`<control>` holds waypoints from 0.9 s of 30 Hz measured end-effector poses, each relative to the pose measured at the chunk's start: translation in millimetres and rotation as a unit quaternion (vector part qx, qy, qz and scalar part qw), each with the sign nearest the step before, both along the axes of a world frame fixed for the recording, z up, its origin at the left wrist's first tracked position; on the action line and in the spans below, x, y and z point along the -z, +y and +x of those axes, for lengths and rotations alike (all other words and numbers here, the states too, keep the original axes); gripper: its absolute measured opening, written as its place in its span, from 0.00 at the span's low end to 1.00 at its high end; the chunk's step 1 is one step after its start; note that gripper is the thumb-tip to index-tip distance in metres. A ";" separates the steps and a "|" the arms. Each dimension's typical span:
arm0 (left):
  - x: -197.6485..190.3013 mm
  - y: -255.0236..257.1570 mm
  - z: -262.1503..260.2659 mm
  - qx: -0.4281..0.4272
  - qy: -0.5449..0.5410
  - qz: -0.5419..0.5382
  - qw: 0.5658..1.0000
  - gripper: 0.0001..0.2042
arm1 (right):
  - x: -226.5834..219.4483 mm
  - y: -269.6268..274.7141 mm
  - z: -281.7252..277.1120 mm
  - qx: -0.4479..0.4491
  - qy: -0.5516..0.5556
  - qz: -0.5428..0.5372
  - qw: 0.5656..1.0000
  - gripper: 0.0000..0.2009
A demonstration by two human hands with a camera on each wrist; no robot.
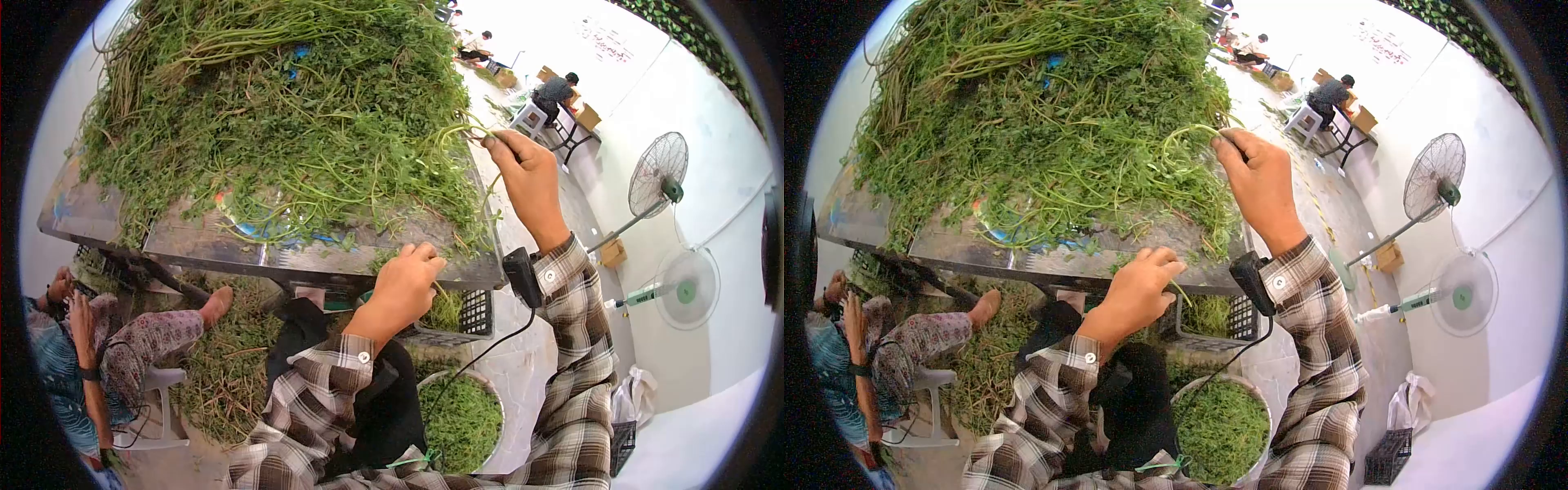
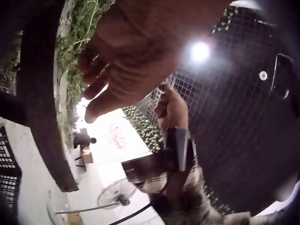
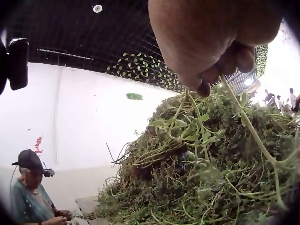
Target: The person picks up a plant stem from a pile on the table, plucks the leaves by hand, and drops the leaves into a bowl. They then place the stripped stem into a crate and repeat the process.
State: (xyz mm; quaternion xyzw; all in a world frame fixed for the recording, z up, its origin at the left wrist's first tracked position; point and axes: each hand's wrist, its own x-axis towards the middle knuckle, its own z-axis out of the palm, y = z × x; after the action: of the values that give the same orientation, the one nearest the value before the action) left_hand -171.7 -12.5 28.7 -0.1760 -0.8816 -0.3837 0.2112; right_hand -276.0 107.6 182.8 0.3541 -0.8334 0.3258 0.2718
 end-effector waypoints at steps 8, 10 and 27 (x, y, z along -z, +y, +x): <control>18.9 6.6 -18.6 -0.045 -0.037 -0.078 0.995 0.15 | -9.7 20.5 23.2 0.028 -0.011 0.005 1.000 0.11; 22.4 7.1 -19.0 -0.053 -0.018 -0.087 0.995 0.14 | -10.5 26.0 28.1 0.025 -0.018 -0.001 1.000 0.11; -41.0 -20.3 2.0 -0.122 0.083 0.316 0.937 0.08 | 20.8 20.7 34.4 -0.090 -0.072 0.212 0.970 0.09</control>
State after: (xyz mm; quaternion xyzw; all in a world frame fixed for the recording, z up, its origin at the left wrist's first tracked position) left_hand -169.8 -32.8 69.6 -0.0222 -0.7089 -0.5978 0.3737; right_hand -241.6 128.3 162.0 0.4530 -0.8656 0.1893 0.0987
